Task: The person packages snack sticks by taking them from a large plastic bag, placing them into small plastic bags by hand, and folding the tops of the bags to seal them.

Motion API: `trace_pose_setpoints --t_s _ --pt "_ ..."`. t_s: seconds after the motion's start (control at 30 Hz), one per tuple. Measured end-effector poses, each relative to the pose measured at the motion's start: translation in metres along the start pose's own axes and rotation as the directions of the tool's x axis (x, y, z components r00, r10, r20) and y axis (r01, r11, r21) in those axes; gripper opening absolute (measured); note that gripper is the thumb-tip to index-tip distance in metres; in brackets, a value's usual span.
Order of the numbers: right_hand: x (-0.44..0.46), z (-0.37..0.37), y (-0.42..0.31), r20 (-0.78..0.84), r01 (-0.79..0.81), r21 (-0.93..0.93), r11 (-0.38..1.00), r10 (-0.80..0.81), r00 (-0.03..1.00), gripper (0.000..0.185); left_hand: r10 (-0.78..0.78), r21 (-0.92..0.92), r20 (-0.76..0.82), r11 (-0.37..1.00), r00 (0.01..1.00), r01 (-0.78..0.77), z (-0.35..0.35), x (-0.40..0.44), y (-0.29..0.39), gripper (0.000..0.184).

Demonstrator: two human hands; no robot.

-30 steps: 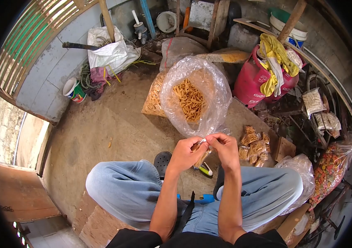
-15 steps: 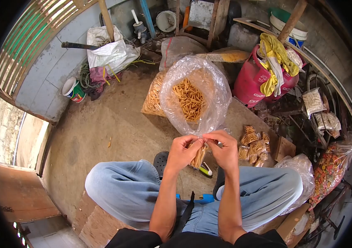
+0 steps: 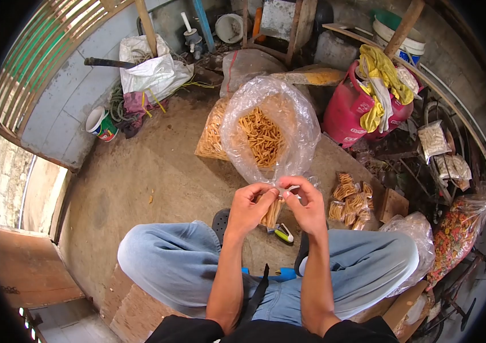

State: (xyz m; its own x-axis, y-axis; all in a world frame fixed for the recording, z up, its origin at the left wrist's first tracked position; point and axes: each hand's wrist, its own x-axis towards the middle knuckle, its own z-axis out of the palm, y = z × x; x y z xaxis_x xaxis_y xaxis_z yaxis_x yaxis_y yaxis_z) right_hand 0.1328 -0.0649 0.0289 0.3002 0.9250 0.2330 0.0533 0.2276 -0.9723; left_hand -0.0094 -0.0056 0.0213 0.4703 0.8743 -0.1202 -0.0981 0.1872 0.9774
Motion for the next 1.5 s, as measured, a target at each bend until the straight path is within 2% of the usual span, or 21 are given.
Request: trace_pose_setpoints --t_s 0.07,0.1,0.17,0.3,0.37,0.4,0.47,0.5,0.57,0.67,0.8,0.9,1.07,1.2,1.27,1.3,1.37,1.4,1.47,1.5 --pt "0.0 0.0 -0.005 -0.02 -0.146 0.031 0.989 0.147 0.989 0.024 0.024 0.093 0.034 0.995 0.999 -0.027 -0.002 -0.001 -0.001 0.011" --pt "0.0 -0.001 -0.005 -0.02 -0.146 0.029 0.989 0.147 0.989 0.024 0.024 0.092 0.033 0.995 0.999 -0.027 -0.001 -0.002 0.002 0.011" --pt "0.001 -0.004 -0.002 0.065 -0.247 0.102 0.964 0.241 0.968 0.023 0.02 0.142 0.081 0.989 0.997 -0.031 0.001 -0.005 0.011 0.011" --pt "-0.001 -0.005 0.005 0.068 -0.309 0.209 0.928 0.302 0.951 0.018 -0.018 0.235 0.138 0.972 0.99 -0.015 -0.005 -0.003 0.001 0.011" --pt "-0.001 -0.004 0.007 0.022 -0.184 0.12 0.976 0.183 0.983 0.016 0.006 0.164 0.126 0.986 0.992 -0.027 -0.004 -0.002 -0.004 0.012" --pt "-0.001 -0.003 0.003 0.022 -0.183 0.12 0.976 0.182 0.983 0.016 0.007 0.164 0.126 0.986 0.992 -0.028 -0.004 -0.002 -0.003 0.012" --pt "0.0 0.001 -0.008 0.018 -0.077 -0.253 0.964 0.084 0.996 0.02 -0.03 0.018 0.064 0.999 0.998 0.029 -0.002 -0.003 -0.001 0.015" --pt "0.001 0.001 -0.01 0.018 -0.077 -0.253 0.964 0.084 0.996 0.02 -0.03 0.018 0.064 0.999 0.998 0.029 -0.002 -0.003 -0.002 0.015" --pt "0.002 0.002 -0.012 0.123 0.185 -0.448 0.874 -0.145 0.982 0.027 -0.053 -0.027 -0.012 0.998 0.999 0.052 -0.003 -0.002 -0.005 0.016" --pt "0.002 0.007 -0.018 0.155 0.221 -0.455 0.863 -0.167 0.974 0.035 -0.038 -0.106 -0.062 0.994 0.997 0.031 -0.004 0.0 -0.005 0.013" --pt "0.002 0.008 -0.025 0.181 0.257 -0.507 0.823 -0.189 0.965 0.039 -0.058 -0.122 -0.085 0.991 0.995 0.048 -0.005 -0.001 -0.001 0.014" --pt "0.001 0.008 -0.022 0.171 0.252 -0.545 0.8 -0.189 0.967 0.04 -0.059 -0.125 -0.055 0.991 0.997 0.051 -0.009 -0.001 -0.002 0.015" --pt "0.001 0.008 -0.023 0.162 0.238 -0.595 0.767 -0.175 0.971 0.045 -0.043 -0.273 0.007 0.961 0.999 0.043 -0.008 -0.001 0.004 0.018" --pt "0.001 0.01 -0.017 0.148 0.271 -0.588 0.762 -0.228 0.962 0.042 -0.026 -0.268 -0.023 0.963 0.999 0.019 -0.006 0.0 0.003 0.019" --pt "-0.001 0.007 -0.01 0.099 0.138 -0.224 0.965 -0.118 0.988 0.04 -0.01 -0.271 -0.026 0.962 1.0 0.003 -0.004 0.0 0.003 0.018" --pt "-0.001 0.004 -0.009 0.099 0.139 -0.223 0.965 -0.119 0.988 0.04 -0.009 -0.27 -0.026 0.963 1.0 0.002 -0.003 0.0 0.003 0.018" --pt "-0.001 0.001 -0.008 0.068 -0.043 0.079 0.996 0.038 0.997 0.032 0.036 -0.165 -0.03 0.985 0.999 -0.041 0.001 0.0 0.003 0.016" --pt "-0.001 0.002 -0.01 0.068 -0.043 0.079 0.996 0.038 0.997 0.032 0.036 -0.165 -0.029 0.986 0.999 -0.041 0.002 -0.001 0.004 0.016" --pt "-0.001 0.005 -0.016 -0.029 -0.269 0.258 0.928 0.286 0.958 0.022 0.04 -0.062 -0.011 0.997 0.999 -0.04 0.002 -0.003 0.006 0.014" --pt "-0.002 0.004 -0.015 -0.028 -0.27 0.257 0.928 0.286 0.958 0.022 0.039 -0.062 -0.011 0.997 0.999 -0.04 0.002 -0.003 0.005 0.014"
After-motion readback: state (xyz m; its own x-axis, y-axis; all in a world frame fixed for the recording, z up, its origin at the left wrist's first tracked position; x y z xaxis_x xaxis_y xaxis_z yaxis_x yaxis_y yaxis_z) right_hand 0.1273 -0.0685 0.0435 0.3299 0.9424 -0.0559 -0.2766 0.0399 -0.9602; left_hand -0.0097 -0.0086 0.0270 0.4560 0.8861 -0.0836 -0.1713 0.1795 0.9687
